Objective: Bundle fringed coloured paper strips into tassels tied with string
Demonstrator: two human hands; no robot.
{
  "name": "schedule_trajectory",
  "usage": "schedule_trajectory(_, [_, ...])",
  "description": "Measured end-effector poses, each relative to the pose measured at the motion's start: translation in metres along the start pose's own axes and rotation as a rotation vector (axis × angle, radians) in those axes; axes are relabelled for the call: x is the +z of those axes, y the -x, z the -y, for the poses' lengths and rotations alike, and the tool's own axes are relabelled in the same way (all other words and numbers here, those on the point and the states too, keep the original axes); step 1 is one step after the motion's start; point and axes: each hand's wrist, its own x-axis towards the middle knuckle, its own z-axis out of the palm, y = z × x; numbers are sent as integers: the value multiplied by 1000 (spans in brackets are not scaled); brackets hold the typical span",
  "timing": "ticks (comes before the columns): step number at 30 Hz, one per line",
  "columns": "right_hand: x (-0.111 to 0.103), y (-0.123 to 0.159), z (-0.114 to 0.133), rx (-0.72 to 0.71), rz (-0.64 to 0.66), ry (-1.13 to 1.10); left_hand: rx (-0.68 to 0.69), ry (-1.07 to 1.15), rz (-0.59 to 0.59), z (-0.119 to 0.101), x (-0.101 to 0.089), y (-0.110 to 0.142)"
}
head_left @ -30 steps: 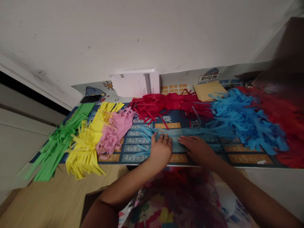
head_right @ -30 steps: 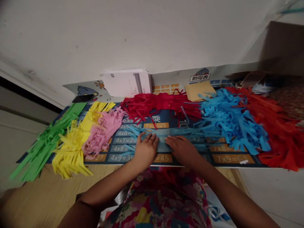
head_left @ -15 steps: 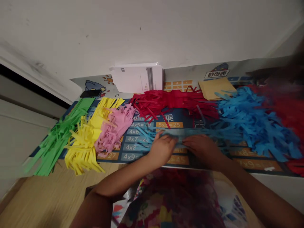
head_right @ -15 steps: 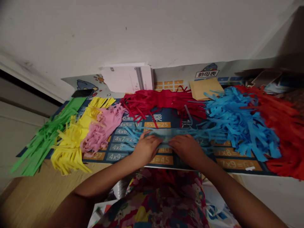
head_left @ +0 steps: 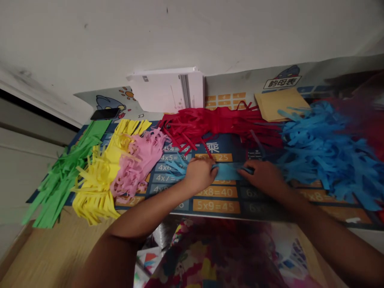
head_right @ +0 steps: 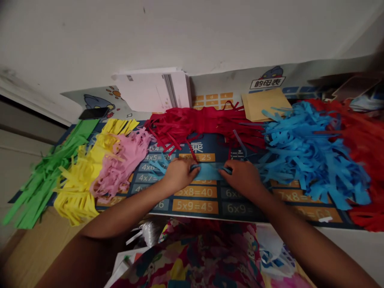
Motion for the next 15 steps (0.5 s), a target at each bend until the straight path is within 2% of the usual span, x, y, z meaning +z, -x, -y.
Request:
schedule_trajectory(5, [9,7,-3,-11,-134,-5,-2,16,-5,3,5,-2])
schedule_trajectory(15, [10,7,-5,-36,-126,4,14,58,27,6,4,-2])
